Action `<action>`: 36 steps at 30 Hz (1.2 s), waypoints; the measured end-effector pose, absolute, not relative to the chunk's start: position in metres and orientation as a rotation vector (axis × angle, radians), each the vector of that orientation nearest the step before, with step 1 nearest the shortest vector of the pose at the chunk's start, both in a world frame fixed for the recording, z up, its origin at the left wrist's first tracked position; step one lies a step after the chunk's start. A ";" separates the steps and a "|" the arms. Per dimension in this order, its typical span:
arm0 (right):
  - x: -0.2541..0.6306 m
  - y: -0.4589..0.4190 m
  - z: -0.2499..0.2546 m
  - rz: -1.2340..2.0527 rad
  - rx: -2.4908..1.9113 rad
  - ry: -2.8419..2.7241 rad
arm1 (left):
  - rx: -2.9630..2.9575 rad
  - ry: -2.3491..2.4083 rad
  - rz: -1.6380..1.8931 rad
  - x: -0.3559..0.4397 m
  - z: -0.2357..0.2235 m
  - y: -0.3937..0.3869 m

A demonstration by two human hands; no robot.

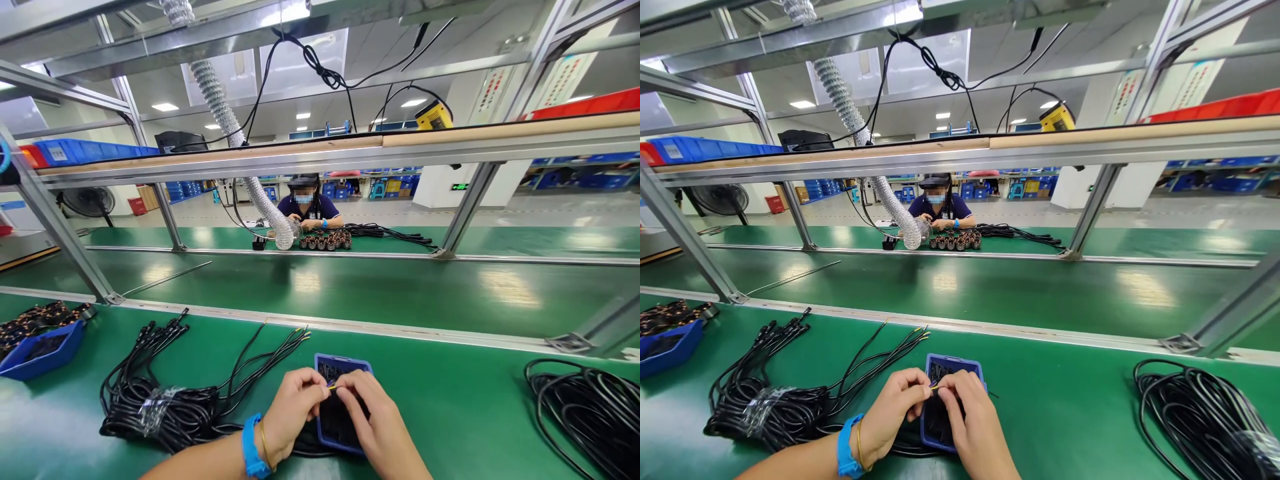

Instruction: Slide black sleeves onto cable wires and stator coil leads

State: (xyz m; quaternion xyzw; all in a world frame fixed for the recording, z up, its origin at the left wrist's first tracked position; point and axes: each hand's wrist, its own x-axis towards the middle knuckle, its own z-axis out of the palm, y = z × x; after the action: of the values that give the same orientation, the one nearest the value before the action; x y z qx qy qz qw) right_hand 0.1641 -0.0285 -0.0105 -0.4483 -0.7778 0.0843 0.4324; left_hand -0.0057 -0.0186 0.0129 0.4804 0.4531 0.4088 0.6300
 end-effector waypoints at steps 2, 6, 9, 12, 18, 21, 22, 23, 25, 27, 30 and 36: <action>0.166 -0.032 -0.008 0.211 -1.075 -1.853 | 1.099 1.044 0.934 -0.005 0.014 -0.020; 0.174 -0.032 -0.011 0.115 -1.065 -1.879 | 1.085 1.053 0.938 -0.005 0.016 -0.022; 0.176 -0.031 -0.014 0.094 -1.059 -1.911 | 1.092 1.064 0.925 -0.005 0.015 -0.021; 0.175 -0.032 -0.013 0.103 -1.057 -1.926 | 1.113 1.063 0.918 -0.006 0.013 -0.021; 0.177 -0.033 -0.010 0.112 -1.066 -1.922 | 1.102 1.058 0.918 -0.006 0.011 -0.021; 0.175 -0.032 -0.012 0.094 -1.054 -1.947 | 1.104 1.057 0.924 -0.005 0.011 -0.021; 0.175 -0.031 -0.013 0.087 -1.049 -1.957 | 1.108 1.047 0.921 -0.005 0.011 -0.021; 0.175 -0.031 -0.015 0.083 -1.046 -1.967 | 1.112 1.037 0.918 -0.005 0.010 -0.021; 0.175 -0.030 -0.018 0.074 -1.040 -1.981 | 1.115 1.029 0.907 -0.005 0.008 -0.020; 0.177 -0.029 -0.021 0.091 -1.048 -1.994 | 1.112 1.040 0.897 -0.005 0.006 -0.020; 0.177 -0.030 -0.021 0.230 -1.105 -1.935 | 1.113 1.039 0.887 -0.006 0.006 -0.021; 0.163 -0.034 -0.012 0.641 -1.164 -1.461 | 1.106 1.014 0.859 -0.006 0.014 -0.023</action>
State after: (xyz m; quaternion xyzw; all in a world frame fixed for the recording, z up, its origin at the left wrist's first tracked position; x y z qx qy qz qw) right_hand 0.1627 -0.0335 -0.0123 -0.4918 -0.6175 0.2710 0.5508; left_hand -0.0065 -0.0226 0.0139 0.4865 0.4463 0.3781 0.6490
